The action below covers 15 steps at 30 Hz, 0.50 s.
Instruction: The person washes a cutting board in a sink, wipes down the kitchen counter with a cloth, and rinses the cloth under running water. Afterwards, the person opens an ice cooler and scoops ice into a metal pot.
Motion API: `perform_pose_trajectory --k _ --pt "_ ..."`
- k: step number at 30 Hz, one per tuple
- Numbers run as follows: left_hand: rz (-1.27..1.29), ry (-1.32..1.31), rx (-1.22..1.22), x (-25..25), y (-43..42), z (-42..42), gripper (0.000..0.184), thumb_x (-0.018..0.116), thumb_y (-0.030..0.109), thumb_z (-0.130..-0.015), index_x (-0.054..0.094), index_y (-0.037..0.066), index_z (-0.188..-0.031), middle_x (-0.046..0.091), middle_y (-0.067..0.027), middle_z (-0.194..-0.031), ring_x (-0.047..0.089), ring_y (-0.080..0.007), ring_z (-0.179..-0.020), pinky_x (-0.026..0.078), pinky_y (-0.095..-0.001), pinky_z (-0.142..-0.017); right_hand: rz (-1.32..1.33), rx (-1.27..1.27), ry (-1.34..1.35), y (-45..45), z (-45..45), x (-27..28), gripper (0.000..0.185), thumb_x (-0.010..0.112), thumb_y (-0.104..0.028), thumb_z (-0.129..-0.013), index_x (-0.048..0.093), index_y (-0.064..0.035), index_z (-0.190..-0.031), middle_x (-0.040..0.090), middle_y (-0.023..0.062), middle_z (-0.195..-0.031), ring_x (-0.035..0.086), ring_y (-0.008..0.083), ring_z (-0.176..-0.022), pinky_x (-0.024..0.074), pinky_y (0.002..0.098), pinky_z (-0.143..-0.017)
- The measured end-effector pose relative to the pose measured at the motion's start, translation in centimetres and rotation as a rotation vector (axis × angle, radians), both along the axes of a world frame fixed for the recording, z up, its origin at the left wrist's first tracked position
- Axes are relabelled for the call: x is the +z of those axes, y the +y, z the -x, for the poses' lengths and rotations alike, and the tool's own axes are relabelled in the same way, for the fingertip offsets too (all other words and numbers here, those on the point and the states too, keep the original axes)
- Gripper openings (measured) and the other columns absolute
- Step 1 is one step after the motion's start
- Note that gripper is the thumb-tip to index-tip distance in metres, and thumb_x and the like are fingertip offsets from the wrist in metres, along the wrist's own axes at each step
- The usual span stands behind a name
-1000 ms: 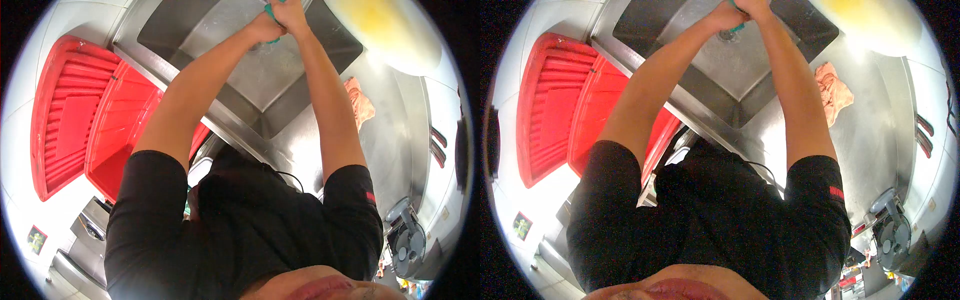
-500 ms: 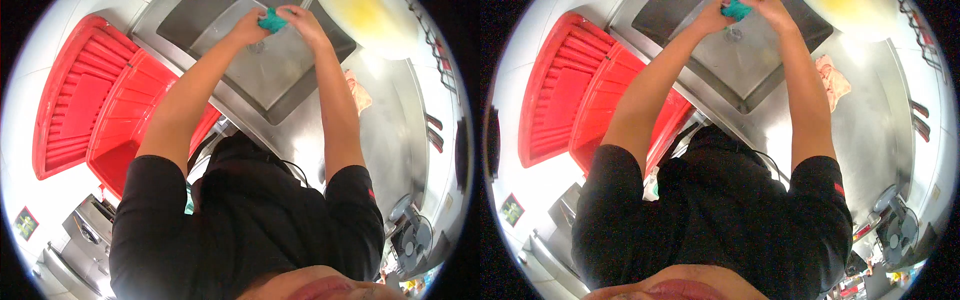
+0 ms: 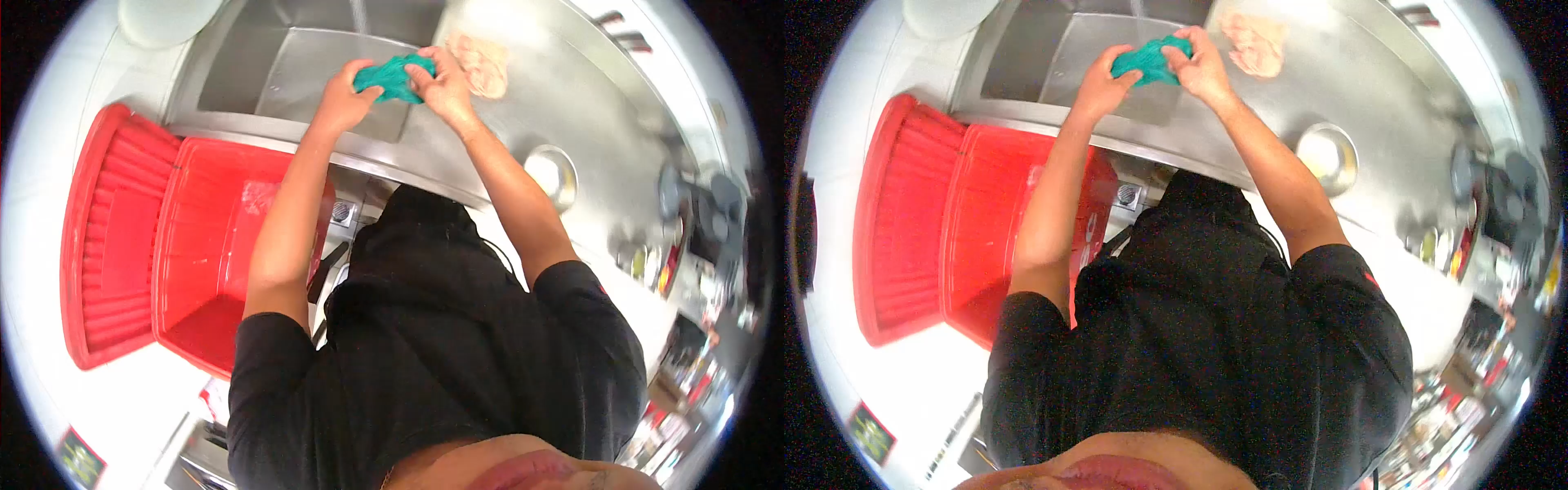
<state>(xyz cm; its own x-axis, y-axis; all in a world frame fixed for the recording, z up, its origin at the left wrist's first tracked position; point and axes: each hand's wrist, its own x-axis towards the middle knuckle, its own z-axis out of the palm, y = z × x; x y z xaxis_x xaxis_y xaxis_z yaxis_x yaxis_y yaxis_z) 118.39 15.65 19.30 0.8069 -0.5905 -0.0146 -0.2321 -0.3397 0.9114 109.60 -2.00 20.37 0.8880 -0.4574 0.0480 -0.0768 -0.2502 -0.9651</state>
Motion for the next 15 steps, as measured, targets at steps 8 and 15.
perform_pose_trajectory --k 8,15 --pt "0.133 0.194 0.118 -5.1 2.7 12.8 0.035 0.066 0.004 -0.085 0.058 0.004 -0.119 0.062 -0.0112 -0.108 0.064 -0.0157 -0.079 0.057 -0.0301 -0.06 -0.362 0.28 0.113 0.8 12.6 -3.9 0.009 0.067 -0.006 -0.084 0.057 -0.0054 -0.082 0.062 0.0019 -0.079 0.058 0.0091 -0.069 0.0441 0.0254 -0.057" --pt "-0.045 -0.252 0.245 -5.2 8.6 20.9 0.022 0.058 0.008 -0.092 0.065 -0.003 -0.109 0.067 -0.0151 -0.109 0.065 -0.0227 -0.096 0.052 -0.0342 -0.083 -0.324 0.544 -0.04 4.6 16.2 -9.5 0.016 0.065 -0.002 -0.078 0.051 -0.004 -0.071 0.063 0.0078 -0.094 0.057 0.0147 -0.079 0.0468 0.0301 -0.067"
